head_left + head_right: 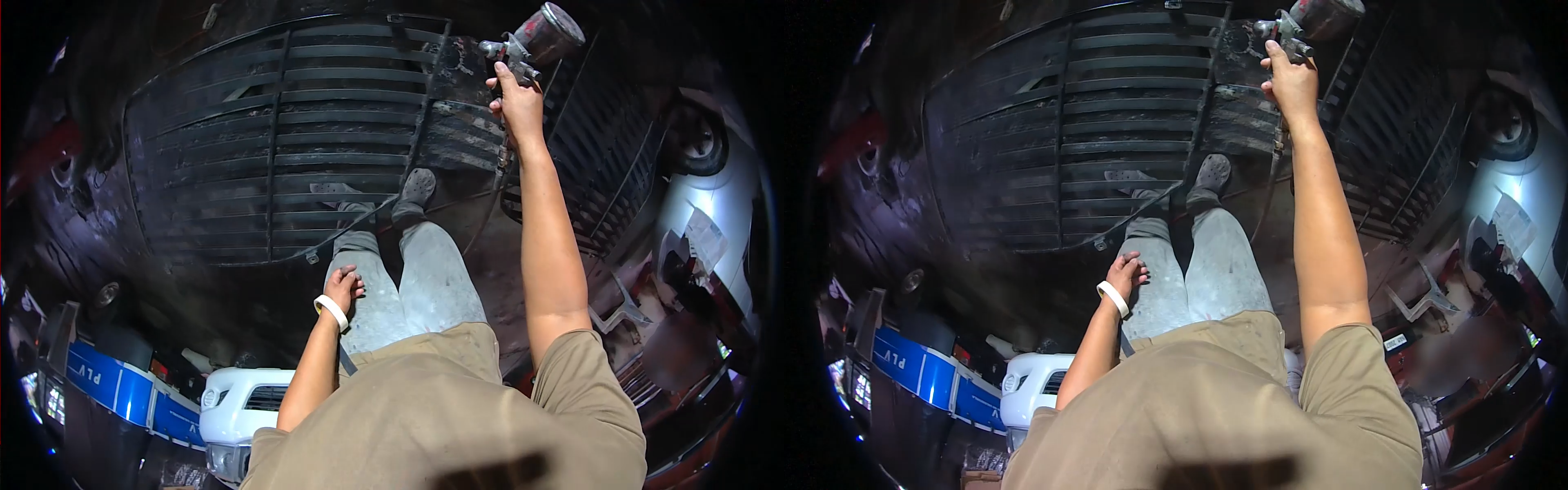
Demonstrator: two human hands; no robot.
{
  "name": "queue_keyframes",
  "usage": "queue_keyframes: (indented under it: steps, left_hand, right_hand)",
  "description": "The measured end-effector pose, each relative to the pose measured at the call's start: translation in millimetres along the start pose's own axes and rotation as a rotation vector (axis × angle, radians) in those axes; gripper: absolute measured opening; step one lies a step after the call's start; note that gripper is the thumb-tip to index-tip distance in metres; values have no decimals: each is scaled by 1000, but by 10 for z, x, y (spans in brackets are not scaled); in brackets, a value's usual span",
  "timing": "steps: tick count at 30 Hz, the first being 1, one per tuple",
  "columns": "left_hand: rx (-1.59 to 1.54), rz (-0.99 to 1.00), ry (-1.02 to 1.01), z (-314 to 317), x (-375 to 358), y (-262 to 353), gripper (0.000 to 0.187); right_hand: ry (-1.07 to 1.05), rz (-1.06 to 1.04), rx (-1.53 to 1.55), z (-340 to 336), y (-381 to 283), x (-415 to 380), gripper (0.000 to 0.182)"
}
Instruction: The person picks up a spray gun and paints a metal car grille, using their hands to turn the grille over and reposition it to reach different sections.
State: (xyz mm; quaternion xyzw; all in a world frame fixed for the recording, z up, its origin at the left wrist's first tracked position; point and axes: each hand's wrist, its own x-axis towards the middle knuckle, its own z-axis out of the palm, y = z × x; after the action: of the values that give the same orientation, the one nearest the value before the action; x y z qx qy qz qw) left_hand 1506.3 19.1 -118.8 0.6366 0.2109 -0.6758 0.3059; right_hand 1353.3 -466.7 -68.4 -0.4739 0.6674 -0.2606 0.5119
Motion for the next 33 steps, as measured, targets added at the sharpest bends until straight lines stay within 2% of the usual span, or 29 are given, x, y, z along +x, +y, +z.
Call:
queue_keyframes:
  steps: [3,7,10,12,13,18,20,24,29,33]
  left_hand:
    - [12,-6,41,291,-68,-160,30]
    - [257,84,16,588,-7,-624,29]
    - [157,53,28,908,-125,-790,29]
    - [225,72,25,1103,-215,-835,23]
    - [274,98,14,1161,-217,-881,20]
    - [441,102,29,1433,-292,-914,11]
    - [450,109,22,1450,-300,-959,12]
    - [440,97,8,1453,-373,-971,10]
    - [340,90,26,1324,-310,-1151,13]
    - [471,122,-14,1299,-221,-1170,10]
  right_hand:
    - [-43,43,71,-207,204,182,31]
    - [-103,28,112,-365,370,466,31]
    - [-116,11,113,-400,479,655,34]
    - [-114,16,107,-381,514,718,35]
    - [-49,-26,84,-311,334,761,27]
    - [-170,-75,9,-395,457,683,30]
    - [-222,-129,-69,-424,726,633,36]
    - [-233,-136,-26,-443,826,225,34]
    - [-318,-29,-46,-533,975,-396,31]
    - [-402,-10,-112,-610,1324,-811,38]
